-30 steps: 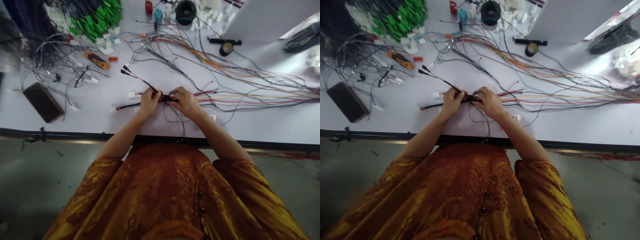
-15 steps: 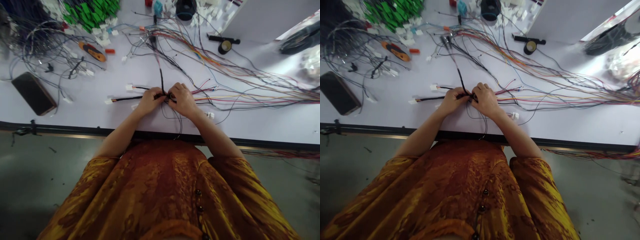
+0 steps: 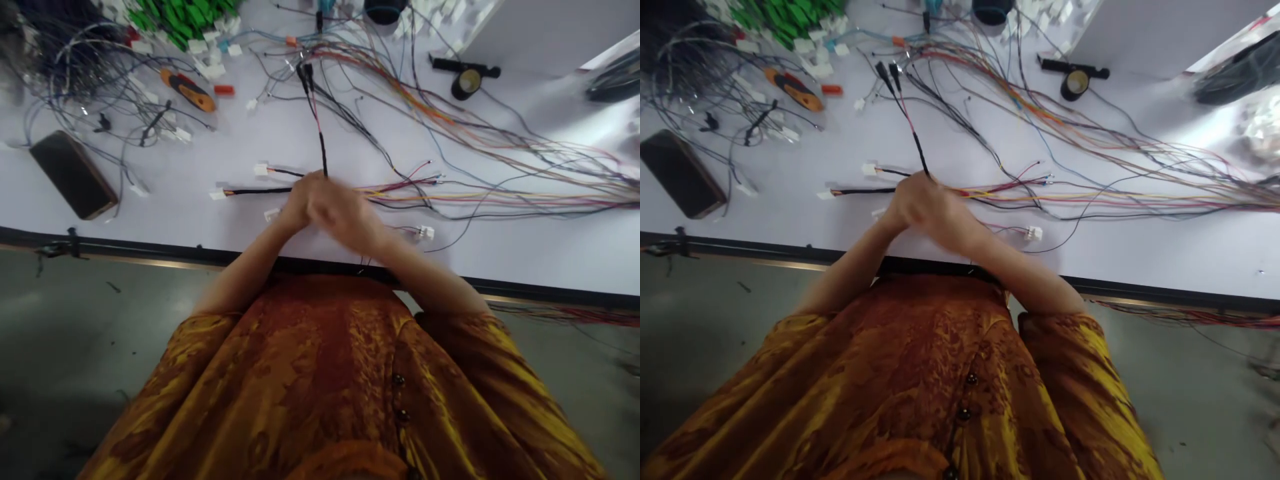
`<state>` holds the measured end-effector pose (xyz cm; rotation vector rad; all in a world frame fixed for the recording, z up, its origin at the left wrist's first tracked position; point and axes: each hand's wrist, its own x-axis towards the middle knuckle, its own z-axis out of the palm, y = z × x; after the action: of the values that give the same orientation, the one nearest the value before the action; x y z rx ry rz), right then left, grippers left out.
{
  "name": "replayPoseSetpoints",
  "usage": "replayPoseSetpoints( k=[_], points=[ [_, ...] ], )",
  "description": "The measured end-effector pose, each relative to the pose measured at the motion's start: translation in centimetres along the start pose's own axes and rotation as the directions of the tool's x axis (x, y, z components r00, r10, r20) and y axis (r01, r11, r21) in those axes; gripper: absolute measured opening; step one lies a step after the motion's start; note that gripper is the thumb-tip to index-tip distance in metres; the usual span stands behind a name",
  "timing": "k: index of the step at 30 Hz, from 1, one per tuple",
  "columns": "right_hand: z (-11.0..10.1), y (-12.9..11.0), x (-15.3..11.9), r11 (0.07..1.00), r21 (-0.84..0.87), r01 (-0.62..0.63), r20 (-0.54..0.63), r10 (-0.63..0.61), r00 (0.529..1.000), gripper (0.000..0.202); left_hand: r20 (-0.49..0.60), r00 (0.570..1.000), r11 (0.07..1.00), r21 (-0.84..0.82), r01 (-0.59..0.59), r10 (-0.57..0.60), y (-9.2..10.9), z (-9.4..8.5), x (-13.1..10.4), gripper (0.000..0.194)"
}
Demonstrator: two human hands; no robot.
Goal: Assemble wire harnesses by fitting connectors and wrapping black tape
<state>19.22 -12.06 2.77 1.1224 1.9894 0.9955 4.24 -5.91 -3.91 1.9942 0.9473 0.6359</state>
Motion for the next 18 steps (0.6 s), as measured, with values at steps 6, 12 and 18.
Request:
replayPoseSetpoints(
  k=[6,12,18],
  points=[
    [7.9,1.8,4.9,0.070,0.955,-0.289,0.225,0.463,0.857,0.027,0.125,0.992,0.998,-0.059,-0.015,0.022,0.6,-1.4,-0.3,0.014],
    [7.3,2.1,-7.2,-0.149,0.958,-0.244,0.285,0.588,0.757,0.020,-0.050,0.994,0.991,-0.096,0.090,-0.095,0.4,-0.2,-0.4,0.021],
    [8.5,-1.3,-16.0,-0.071,0.917,-0.392,0.380,0.451,0.808,0.016,-0.156,0.985,0.994,-0.095,0.054,-0.068,1.0,0.7,-0.7,0.020]
  ],
)
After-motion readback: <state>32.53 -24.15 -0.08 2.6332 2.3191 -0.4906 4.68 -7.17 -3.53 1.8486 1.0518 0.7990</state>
